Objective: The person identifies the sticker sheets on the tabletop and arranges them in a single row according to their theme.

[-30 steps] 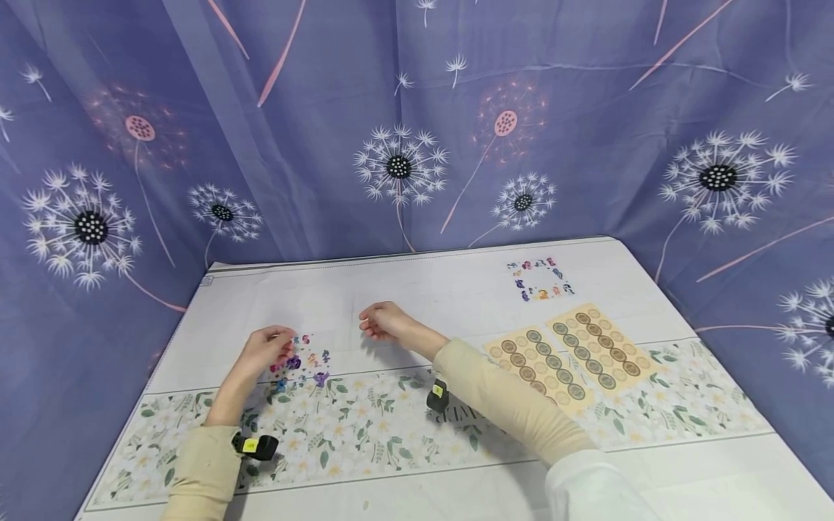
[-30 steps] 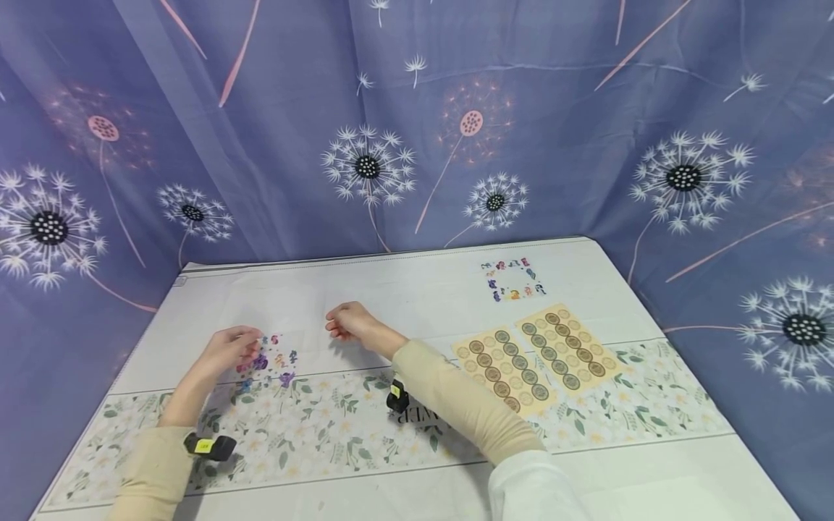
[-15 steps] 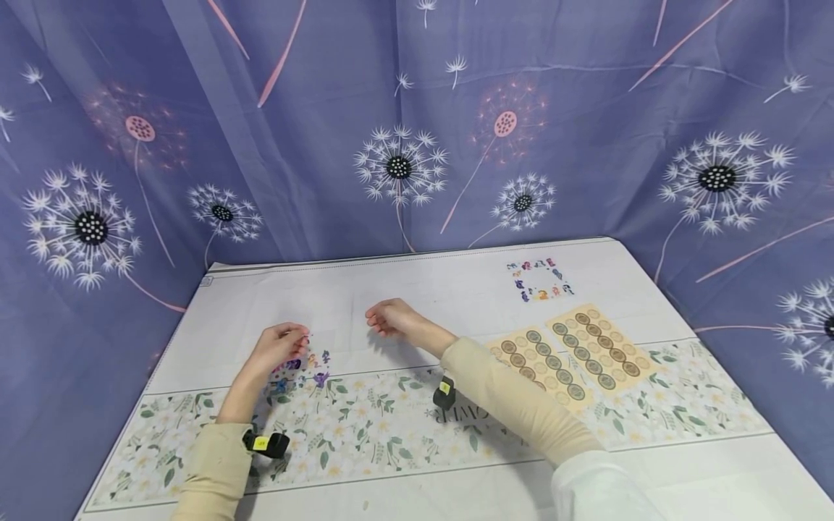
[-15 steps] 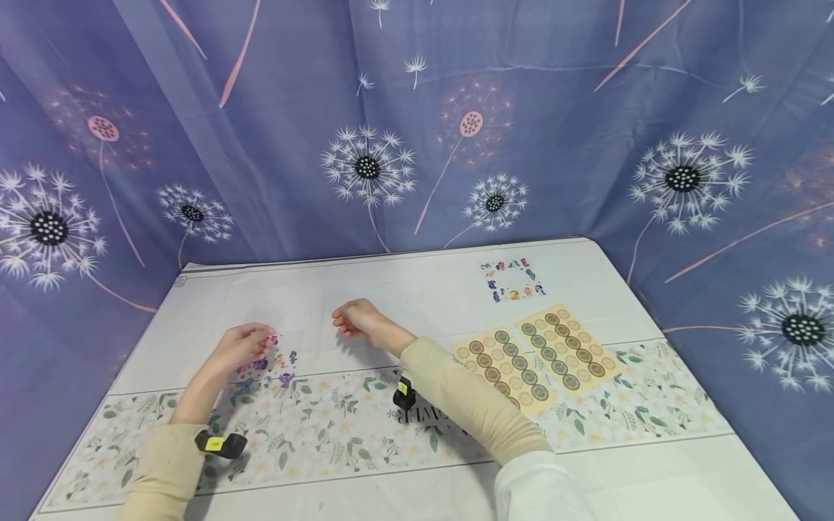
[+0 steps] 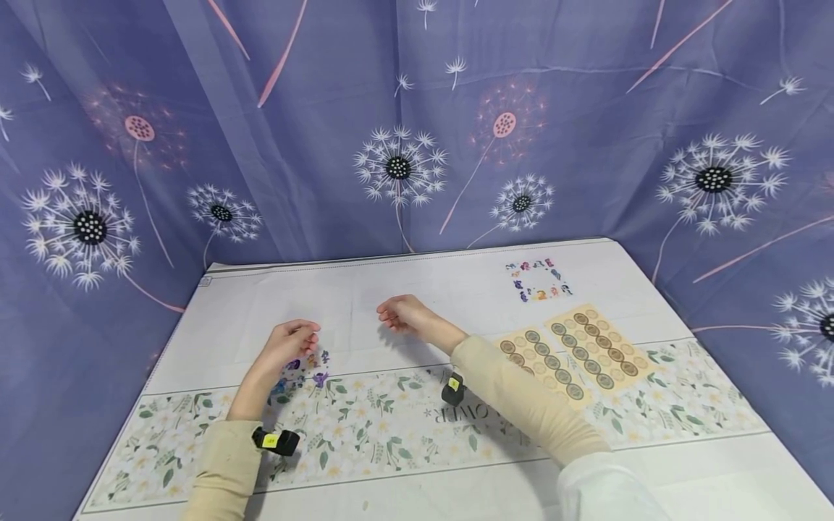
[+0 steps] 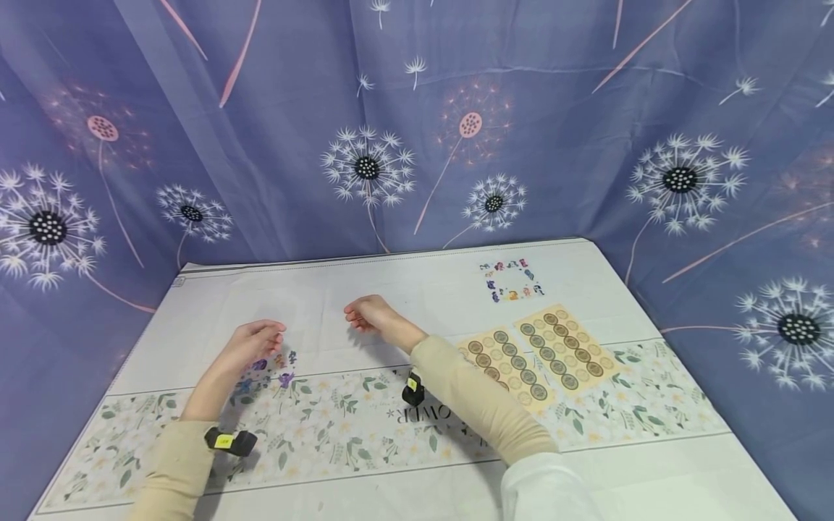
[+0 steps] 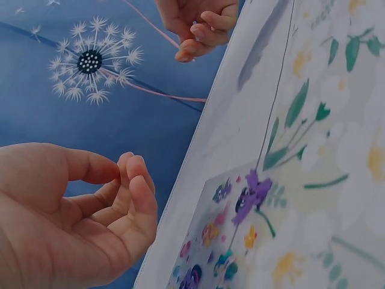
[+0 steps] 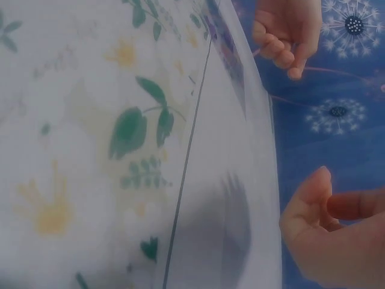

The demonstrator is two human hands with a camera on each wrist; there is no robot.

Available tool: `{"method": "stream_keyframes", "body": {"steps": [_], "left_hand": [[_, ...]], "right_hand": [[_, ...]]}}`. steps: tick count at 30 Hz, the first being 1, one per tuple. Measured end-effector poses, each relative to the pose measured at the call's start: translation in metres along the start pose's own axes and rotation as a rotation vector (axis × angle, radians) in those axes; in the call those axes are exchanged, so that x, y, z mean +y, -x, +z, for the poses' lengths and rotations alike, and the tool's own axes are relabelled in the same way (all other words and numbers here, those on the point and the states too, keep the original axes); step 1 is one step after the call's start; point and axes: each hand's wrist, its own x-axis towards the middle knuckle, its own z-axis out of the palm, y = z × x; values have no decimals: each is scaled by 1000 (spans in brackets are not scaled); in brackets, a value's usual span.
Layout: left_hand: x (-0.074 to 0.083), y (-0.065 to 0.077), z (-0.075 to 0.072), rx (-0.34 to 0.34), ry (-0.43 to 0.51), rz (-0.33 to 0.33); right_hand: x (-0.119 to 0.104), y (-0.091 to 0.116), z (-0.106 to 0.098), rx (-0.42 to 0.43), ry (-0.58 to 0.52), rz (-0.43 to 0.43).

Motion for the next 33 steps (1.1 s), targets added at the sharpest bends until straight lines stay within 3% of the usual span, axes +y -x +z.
{"method": "stream_keyframes", "body": {"steps": [6,18,25,33], "left_hand": [[2,-1,7,-20,15,4],[0,-8,17,-31,48,-14],[0,-9,21,-42,71,-46],[1,-8,24,-83,128,-30]], "right_hand": [[-4,5,-5,37,9,25],[-11,15,-15,-11,118,7],[-8,14,-21,-20,114,6],[-9,14,-27,1,102,12]]}}
